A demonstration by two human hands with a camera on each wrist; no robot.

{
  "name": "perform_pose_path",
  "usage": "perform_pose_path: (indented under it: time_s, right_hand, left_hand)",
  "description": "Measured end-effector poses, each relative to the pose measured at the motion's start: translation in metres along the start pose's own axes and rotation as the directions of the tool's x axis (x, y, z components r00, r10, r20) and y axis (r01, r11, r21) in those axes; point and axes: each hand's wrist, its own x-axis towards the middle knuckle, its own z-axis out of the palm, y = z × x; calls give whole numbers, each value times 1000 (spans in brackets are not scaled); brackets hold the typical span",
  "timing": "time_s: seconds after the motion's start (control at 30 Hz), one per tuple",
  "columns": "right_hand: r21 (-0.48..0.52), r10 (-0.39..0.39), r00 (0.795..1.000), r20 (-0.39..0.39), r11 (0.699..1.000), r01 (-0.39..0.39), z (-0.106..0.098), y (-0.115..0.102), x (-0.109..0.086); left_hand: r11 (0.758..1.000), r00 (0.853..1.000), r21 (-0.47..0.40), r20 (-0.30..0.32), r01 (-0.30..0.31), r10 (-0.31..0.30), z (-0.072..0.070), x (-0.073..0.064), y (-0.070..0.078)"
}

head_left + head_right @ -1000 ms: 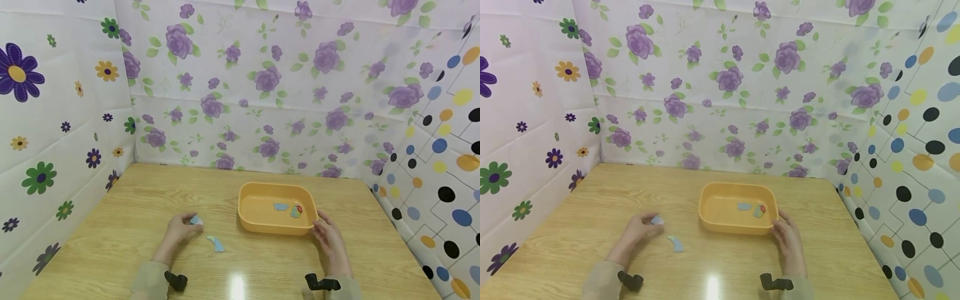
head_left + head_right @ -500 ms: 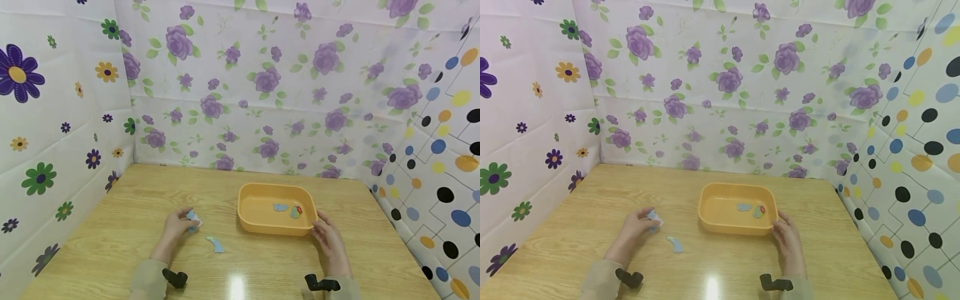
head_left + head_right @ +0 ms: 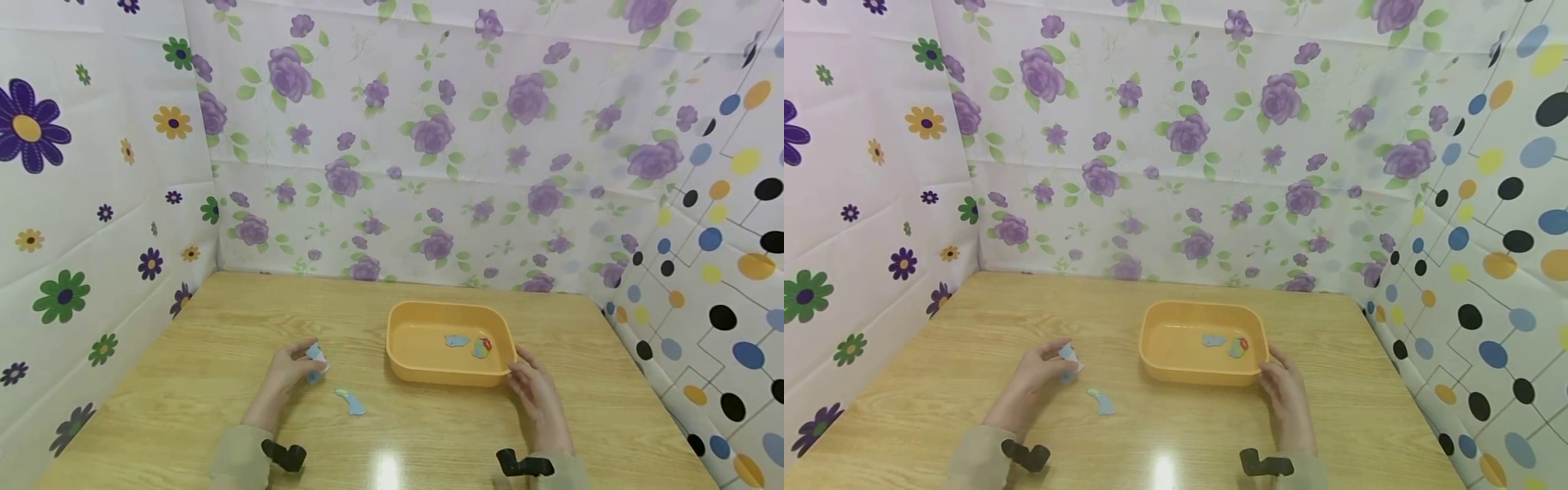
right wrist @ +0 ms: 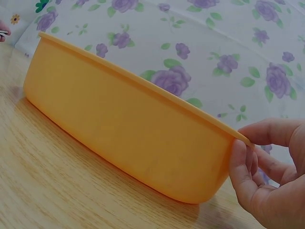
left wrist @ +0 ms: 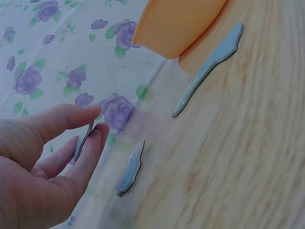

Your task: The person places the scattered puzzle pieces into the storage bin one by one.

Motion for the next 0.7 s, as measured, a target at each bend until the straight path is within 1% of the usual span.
perform_pose_path:
  time_s: [0.13,0.23,0.4,0.7]
  right_hand:
    - [9,2,1000,4,1000,-2,-1,1,0]
    - [17,1,1000,-1,1000,-1,-1,1,0]
    - [16,-5,1000,-2,1000,5,-1,1,1]
    - [-7,-8,1000,-6,1000,8,0,1,0]
  left_hand:
    - [1000,1000,-13,3,5,-5,0,1,0]
    - [1000,1000,-14,15,10,-9,-1,1,1]
    - [999,999,-5,35,32,-32,-2,0,3]
    - [997,998,-47,39,58,-56,6,5,9]
